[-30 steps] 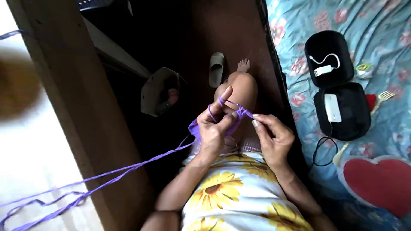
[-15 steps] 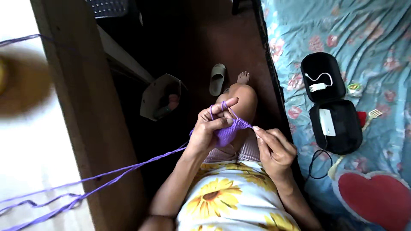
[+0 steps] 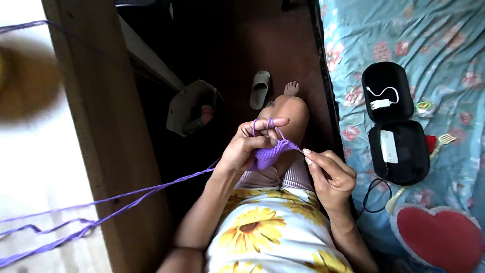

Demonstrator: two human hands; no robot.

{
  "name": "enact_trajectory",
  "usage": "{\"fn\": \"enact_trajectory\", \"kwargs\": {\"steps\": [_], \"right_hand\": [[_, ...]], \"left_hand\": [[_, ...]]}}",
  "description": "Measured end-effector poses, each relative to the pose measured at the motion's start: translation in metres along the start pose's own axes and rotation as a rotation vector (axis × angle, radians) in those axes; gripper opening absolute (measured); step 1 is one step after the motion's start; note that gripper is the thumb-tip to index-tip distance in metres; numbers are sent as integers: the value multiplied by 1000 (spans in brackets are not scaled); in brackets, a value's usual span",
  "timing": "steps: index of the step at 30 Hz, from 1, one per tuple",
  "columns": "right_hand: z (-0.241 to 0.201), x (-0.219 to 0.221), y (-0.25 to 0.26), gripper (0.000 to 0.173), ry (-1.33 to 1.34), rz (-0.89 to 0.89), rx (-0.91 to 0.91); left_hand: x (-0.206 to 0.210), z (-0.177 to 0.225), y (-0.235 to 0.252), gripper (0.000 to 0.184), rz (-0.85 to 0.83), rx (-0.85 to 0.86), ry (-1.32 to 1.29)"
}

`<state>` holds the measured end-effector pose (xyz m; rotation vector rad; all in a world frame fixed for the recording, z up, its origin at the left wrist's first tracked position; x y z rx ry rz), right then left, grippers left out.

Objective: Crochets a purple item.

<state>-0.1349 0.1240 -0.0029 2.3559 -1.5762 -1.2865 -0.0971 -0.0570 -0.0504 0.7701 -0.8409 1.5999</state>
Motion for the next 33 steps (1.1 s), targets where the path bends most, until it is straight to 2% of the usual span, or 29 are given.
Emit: {"fn": "enact_trajectory", "kwargs": {"steps": [5, 15, 22, 27, 33], "right_hand": [[-1, 0, 0, 15, -42, -7, -32], [15, 7, -2, 12, 207, -63, 97], [33, 26, -7, 17, 504, -145, 311], [33, 45, -5, 34, 675, -287, 379], [36, 67, -12, 24, 1107, -435, 555]], "left_hand": [[-6, -9, 1, 35, 53, -82, -75], [-8, -15, 2, 31, 33, -121, -157], [-6, -16, 3, 30, 43, -106, -137], [0, -20, 1, 31, 71, -68, -24], [-19, 2, 2, 15, 32, -54, 194]]}}
Point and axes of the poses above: each hand's wrist, its own y-axis towards the middle knuckle, its own x-axis out of the palm, z = x × y, the point moved 9 cm from there along y, towards the middle knuckle, and after that the axes turned 14 degrees about -y, right-handed, at the moved point
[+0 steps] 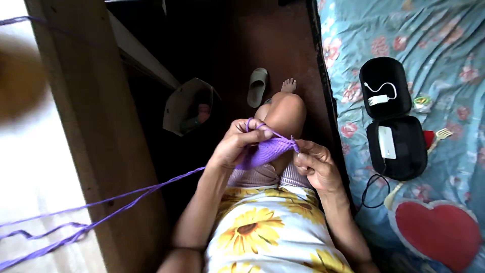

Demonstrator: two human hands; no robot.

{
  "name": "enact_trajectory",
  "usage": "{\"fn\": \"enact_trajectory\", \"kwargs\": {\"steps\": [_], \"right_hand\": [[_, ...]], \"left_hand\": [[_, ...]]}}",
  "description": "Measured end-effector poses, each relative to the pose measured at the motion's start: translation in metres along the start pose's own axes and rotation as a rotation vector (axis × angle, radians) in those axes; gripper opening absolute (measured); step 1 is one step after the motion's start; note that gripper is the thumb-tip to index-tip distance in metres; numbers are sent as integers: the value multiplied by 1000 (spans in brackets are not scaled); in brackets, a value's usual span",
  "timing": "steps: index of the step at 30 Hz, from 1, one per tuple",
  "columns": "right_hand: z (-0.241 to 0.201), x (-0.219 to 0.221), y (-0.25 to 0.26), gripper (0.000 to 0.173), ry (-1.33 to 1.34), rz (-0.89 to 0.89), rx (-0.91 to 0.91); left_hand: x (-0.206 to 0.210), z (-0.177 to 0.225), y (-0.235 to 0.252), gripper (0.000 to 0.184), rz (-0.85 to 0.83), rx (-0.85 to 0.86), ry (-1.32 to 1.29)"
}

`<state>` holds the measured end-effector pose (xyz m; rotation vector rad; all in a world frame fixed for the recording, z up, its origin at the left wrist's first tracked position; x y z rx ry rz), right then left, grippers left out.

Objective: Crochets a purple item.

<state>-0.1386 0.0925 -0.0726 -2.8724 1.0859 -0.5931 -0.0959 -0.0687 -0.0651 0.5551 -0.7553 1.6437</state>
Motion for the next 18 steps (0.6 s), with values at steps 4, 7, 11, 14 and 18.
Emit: {"fn": "enact_trajectory", "kwargs": {"steps": [4, 7, 11, 14, 18], "right_hand": [[7, -5, -1, 22, 63, 0, 46], [8, -7, -2, 22, 68, 9, 56], [5, -8, -2, 22, 34, 12, 49], [2, -9, -2, 21, 1, 31, 37], [-1, -9, -3, 21, -74, 78, 28]], "left_hand": [[-14, 11, -3, 20, -177, -66, 211], [-12, 16, -6, 29, -321, -57, 257], [1, 29, -6, 23, -471, 202, 58], [14, 29, -4, 21, -364, 342, 1], [33, 16, -2, 77, -236, 287, 181]]}}
Point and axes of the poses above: each hand's wrist, its own y-axis towards the middle knuckle, its own x-axis out of the palm, z = x × y, the point moved 9 cm from there along y, towards the middle knuckle, and after that the axes turned 14 degrees about -y, right-handed, at the moved point
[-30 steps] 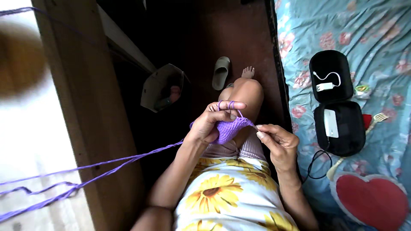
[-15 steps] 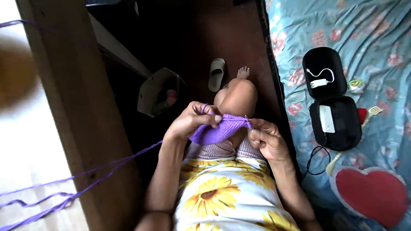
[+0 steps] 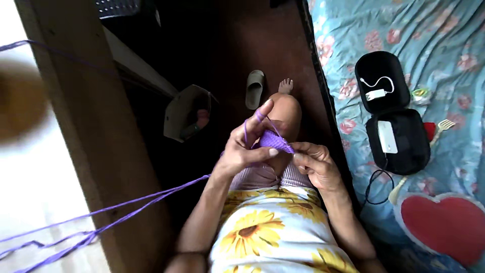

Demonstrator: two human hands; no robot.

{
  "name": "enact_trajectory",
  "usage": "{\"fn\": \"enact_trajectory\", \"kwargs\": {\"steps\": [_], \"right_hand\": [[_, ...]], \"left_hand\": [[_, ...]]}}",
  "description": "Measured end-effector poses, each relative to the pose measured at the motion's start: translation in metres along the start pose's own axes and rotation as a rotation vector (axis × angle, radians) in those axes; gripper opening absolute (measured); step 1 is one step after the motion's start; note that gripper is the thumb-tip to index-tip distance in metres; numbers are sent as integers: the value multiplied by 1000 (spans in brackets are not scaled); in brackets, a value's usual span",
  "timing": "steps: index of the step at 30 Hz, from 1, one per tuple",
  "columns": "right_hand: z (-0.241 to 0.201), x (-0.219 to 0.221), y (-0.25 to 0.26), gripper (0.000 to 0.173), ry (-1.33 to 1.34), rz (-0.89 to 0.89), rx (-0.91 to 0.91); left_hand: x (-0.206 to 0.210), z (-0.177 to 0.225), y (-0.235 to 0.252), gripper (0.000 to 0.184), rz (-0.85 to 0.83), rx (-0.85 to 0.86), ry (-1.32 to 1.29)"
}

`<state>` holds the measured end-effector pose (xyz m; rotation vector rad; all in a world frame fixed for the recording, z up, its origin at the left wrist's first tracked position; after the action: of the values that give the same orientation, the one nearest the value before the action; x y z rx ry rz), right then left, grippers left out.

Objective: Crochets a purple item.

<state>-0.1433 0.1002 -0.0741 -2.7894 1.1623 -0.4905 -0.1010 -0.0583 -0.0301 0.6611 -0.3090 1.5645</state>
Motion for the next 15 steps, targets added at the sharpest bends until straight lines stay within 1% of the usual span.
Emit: {"fn": "enact_trajectory", "kwargs": {"steps": [1, 2, 6, 10, 13, 15], "right_hand": [[-2, -1, -1, 21, -38, 27, -17], [-6, -2, -2, 21, -93, 62, -46], [-28, -5, -10, 23, -416, 210, -224], [-48, 5, -23, 19, -772, 362, -440], [-61, 17, -30, 15, -1046, 485, -591], [-68, 23, -30, 13, -1111, 535, -630]], "left_hand": [[4, -2, 0, 83, 33, -11, 18], [5, -2, 0, 86, 79, -6, 32], [5, 2, -3, 87, 223, 50, 122], [13, 10, -6, 86, 281, 115, 292], [27, 11, -12, 72, 228, 309, 452], [36, 8, -18, 58, 196, 427, 544]]}}
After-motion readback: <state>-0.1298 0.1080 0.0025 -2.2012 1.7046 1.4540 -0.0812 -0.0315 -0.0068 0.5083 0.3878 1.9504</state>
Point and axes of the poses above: each hand's wrist, its own y-axis towards the middle knuckle, its own x-axis out of the palm, z = x × y, the point moved 9 cm from there along y, towards the middle knuckle, and after that the axes turned 14 degrees about -y, right-handed, at the moved point
